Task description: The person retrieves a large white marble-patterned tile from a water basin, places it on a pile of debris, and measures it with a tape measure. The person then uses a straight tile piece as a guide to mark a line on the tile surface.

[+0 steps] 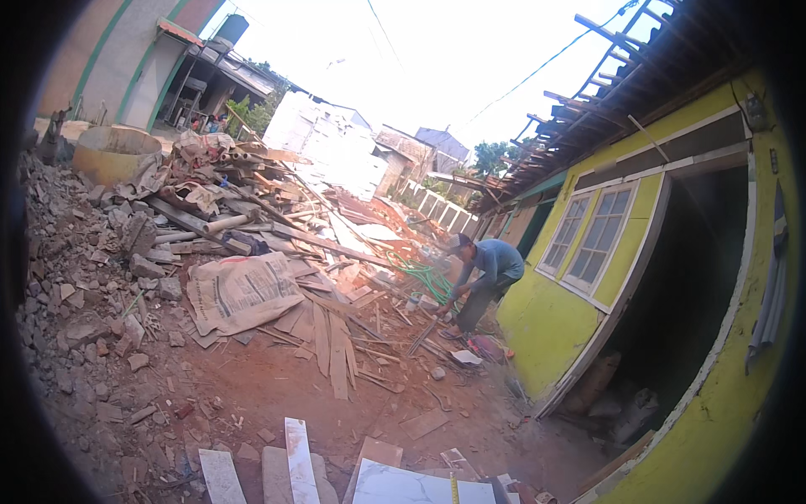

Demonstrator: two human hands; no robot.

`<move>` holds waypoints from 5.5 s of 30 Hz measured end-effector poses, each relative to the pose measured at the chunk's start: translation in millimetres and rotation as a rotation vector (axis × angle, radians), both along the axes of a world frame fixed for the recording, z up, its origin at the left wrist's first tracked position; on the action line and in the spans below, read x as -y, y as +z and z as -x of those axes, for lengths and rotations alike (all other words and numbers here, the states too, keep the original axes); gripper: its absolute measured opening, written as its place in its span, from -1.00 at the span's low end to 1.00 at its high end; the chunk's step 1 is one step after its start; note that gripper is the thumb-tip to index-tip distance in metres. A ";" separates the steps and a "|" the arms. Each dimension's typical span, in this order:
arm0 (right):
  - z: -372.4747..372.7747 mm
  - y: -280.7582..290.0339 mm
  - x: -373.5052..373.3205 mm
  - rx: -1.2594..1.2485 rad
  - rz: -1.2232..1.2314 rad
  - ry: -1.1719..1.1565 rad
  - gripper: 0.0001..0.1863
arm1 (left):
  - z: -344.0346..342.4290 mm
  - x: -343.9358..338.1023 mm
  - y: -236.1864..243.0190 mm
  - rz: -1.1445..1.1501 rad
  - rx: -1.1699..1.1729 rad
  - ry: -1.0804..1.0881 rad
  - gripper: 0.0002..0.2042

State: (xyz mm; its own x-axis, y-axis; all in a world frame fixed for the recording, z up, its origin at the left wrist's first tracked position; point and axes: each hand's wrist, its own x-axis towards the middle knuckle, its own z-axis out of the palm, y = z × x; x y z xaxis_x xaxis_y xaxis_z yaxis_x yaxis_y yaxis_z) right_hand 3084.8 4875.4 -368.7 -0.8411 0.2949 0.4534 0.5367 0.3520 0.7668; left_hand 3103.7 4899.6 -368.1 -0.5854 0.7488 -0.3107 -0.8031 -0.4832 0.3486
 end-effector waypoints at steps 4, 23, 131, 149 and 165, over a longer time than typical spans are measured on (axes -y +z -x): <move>45.0 -12.7 35.2 0.105 -0.317 -0.020 -0.76 | 57.6 -16.1 -46.9 0.075 0.062 0.104 -0.48; 50.9 -84.6 0.2 0.949 -0.772 -0.700 -0.61 | 72.5 49.3 -58.5 0.246 -0.032 0.125 -0.48; -294.7 -55.9 -145.7 -1.125 1.112 0.048 -0.69 | 77.6 116.3 33.0 1.128 -0.857 -0.290 -0.45; -304.9 -52.2 -137.0 -1.175 1.163 0.008 -0.68 | 107.9 -124.4 -18.2 1.018 -1.409 -0.903 -0.43; -295.5 -83.1 -157.2 -1.125 1.186 -0.067 -0.72 | 106.7 -171.2 -34.6 1.160 -1.414 -0.967 -0.49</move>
